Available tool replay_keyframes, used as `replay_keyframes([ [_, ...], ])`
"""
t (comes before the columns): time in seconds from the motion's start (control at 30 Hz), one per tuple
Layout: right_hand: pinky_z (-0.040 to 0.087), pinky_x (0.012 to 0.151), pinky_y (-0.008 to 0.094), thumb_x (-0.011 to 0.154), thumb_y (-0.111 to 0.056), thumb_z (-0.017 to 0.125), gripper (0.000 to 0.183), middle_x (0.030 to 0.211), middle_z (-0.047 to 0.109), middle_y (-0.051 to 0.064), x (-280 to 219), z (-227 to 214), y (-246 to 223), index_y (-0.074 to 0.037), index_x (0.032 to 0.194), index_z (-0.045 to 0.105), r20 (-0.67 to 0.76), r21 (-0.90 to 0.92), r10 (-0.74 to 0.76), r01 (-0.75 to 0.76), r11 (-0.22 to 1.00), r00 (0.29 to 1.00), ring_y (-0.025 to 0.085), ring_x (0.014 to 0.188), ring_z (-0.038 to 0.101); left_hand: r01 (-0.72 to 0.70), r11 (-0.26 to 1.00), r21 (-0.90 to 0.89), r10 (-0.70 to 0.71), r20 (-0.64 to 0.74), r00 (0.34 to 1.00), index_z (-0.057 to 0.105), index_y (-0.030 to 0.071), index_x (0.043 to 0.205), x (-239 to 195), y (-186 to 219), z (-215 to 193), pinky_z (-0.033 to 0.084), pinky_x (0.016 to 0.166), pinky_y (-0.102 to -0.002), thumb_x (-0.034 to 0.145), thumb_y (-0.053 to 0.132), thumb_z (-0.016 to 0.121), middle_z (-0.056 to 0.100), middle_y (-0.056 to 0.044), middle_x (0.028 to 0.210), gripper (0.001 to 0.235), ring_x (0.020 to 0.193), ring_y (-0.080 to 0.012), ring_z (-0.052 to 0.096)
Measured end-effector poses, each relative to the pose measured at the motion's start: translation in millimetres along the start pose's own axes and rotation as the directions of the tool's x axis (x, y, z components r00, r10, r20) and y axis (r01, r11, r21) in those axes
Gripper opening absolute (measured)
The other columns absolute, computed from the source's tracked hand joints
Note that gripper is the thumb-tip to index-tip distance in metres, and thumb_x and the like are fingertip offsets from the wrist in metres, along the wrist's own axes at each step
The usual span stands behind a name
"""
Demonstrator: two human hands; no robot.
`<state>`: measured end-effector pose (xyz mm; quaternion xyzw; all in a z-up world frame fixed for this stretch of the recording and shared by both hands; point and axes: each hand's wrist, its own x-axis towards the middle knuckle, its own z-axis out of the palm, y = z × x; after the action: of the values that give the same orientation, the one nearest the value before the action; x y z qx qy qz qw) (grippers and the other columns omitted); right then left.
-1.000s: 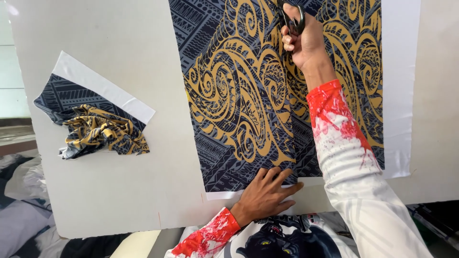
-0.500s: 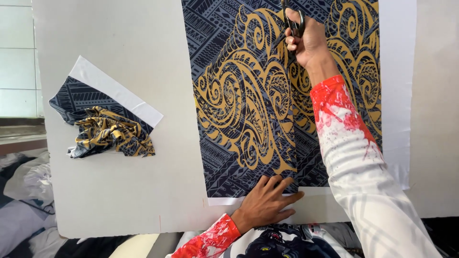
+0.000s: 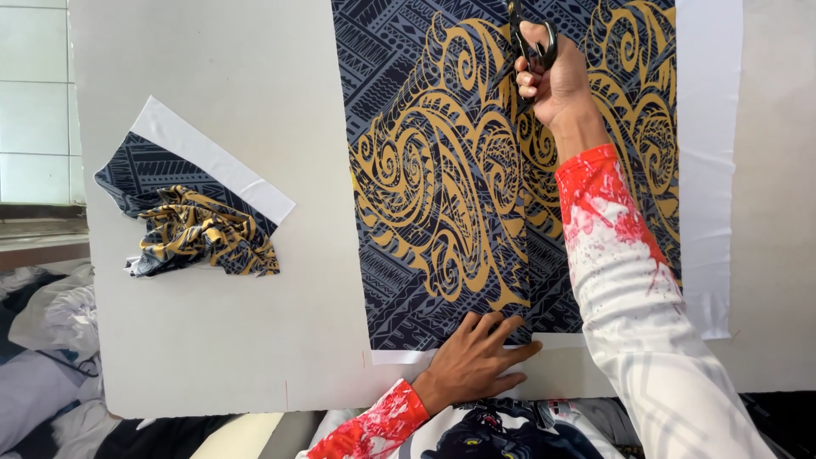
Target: Cutting large pieces of printed fabric with scissors on a work table in a factory setting.
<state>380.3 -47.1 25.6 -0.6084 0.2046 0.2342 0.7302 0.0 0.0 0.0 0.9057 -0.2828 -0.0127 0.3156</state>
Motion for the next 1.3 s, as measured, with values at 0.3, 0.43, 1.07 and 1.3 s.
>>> replay_keyframes([
  [0.3, 0.032, 0.040, 0.016, 0.074, -0.031, 0.082, 0.053, 0.067, 0.058, 0.000, 18.0, -3.2, -5.7, -0.010, 0.118, 0.063, 0.084, -0.004, -0.008, 0.008, 1.000, 0.996, 0.004, 0.048, 0.046, -0.003, 1.000, 0.004, 0.003, 0.003, 1.000, 0.058, 0.025, 0.137, -1.1, -1.9, 1.6, 0.041, 0.085, -0.044, 0.094, 0.048, 0.067, 0.051, -0.013, 0.138, 0.050, 0.115, -0.0318, 0.051],
  [0.43, 0.037, 0.040, 0.017, 0.087, -0.026, 0.082, 0.031, 0.072, 0.060, 0.003, 17.8, -5.6, -0.9, -0.012, 0.100, 0.057, 0.080, 0.043, -0.006, 0.003, 0.999, 0.997, 0.007, 0.048, 0.050, 0.003, 1.000, -0.014, -0.003, -0.007, 1.000, 0.058, 0.023, 0.137, -0.9, -1.5, -0.4, 0.041, 0.086, -0.043, 0.094, 0.047, 0.068, 0.051, -0.013, 0.138, 0.050, 0.115, -0.0315, 0.051],
  [1.07, 0.030, 0.037, 0.016, 0.074, -0.026, 0.082, 0.039, 0.067, 0.058, 0.003, -14.2, -12.9, -3.8, -0.010, 0.106, 0.065, -0.017, 0.043, -0.023, 0.024, 0.999, 1.000, 0.006, 0.046, 0.045, 0.001, 1.000, -0.029, 0.000, 0.019, 1.000, 0.056, 0.024, 0.140, 0.0, -4.3, 1.3, 0.041, 0.086, -0.044, 0.095, 0.050, 0.065, 0.050, -0.014, 0.140, 0.052, 0.115, -0.0313, 0.050],
  [1.3, 0.033, 0.036, 0.014, 0.077, -0.027, 0.079, 0.058, 0.065, 0.057, -0.001, -13.8, -13.2, -4.5, -0.006, 0.130, 0.066, 0.068, 0.029, -0.008, 0.006, 1.000, 0.998, 0.003, 0.044, 0.045, 0.003, 1.000, -0.008, -0.002, 0.036, 0.999, 0.056, 0.024, 0.140, 0.6, -4.5, 0.5, 0.041, 0.086, -0.044, 0.094, 0.051, 0.066, 0.050, -0.014, 0.140, 0.054, 0.115, -0.0307, 0.050],
])
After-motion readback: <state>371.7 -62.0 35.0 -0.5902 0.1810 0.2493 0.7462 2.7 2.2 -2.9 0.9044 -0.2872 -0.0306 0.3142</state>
